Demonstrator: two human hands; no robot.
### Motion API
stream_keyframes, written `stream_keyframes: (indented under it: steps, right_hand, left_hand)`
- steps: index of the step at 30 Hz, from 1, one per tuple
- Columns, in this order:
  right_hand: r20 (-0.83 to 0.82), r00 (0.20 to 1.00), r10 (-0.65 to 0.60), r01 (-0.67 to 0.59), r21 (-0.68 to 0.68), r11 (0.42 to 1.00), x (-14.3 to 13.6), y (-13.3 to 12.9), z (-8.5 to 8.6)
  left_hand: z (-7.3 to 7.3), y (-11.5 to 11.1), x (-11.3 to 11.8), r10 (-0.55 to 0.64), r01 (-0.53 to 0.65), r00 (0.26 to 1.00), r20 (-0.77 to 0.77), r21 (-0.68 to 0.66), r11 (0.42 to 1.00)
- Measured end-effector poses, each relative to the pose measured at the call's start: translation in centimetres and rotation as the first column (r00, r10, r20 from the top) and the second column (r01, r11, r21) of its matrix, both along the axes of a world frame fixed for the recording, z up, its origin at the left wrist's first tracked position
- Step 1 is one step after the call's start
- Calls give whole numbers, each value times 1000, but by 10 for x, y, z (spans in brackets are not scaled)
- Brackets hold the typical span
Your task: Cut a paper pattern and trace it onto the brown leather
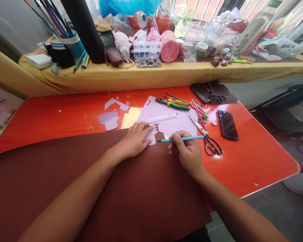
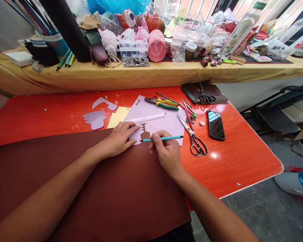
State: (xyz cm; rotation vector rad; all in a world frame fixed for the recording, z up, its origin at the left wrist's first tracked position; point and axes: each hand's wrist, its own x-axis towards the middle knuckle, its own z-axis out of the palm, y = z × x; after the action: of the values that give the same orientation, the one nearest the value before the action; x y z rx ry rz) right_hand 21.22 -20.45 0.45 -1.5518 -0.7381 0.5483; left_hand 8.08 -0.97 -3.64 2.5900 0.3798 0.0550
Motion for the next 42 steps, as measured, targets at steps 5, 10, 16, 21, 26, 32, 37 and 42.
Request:
stream_keyframes:
  steps: [5, 10, 16, 21, 26, 32, 37, 42]
  right_hand:
    - [24, 1000, 15, -15, -8, 1000, -10, 2, -9]
    - [4, 1000, -11, 11, -35, 999, -11, 1, -31]
    - [-45, 999, -8, 5, -60, 998, -6, 2, -33]
    - [-28, 1000, -8, 6, -74, 997, -5, 3, -32]
    - [-19, 999, -34, 32, -85, 996, -5, 2, -31]
    - [-27, 998, -48, 45, -95, 994, -6, 2, -32]
    - [-21, 999, -39, 36, -102, 994, -6, 2, -34]
    - [4, 1000, -26, 26, -112, 993, -6, 3, -35]
  left_hand:
    - [-3, 2, 0, -9, 9, 999, 38, -14, 1000]
    - [-4, 3, -1, 3, -2, 1000, 20, -38, 999]
    - [-3, 3, -1, 3, -2, 1000, 21, -43, 999]
    - [-3, 4, -1, -2, 2, 1000, 10, -44, 999]
    - [-1, 4, -1, 2, -3, 1000, -8, -59, 998]
    - [0, 3, -1, 8, -9, 1000, -18, -61, 998]
    - [0, 2, -1, 6, -6, 1000, 1, -46, 999]
    - [0, 1, 0, 10, -11, 1000, -2, -53, 999]
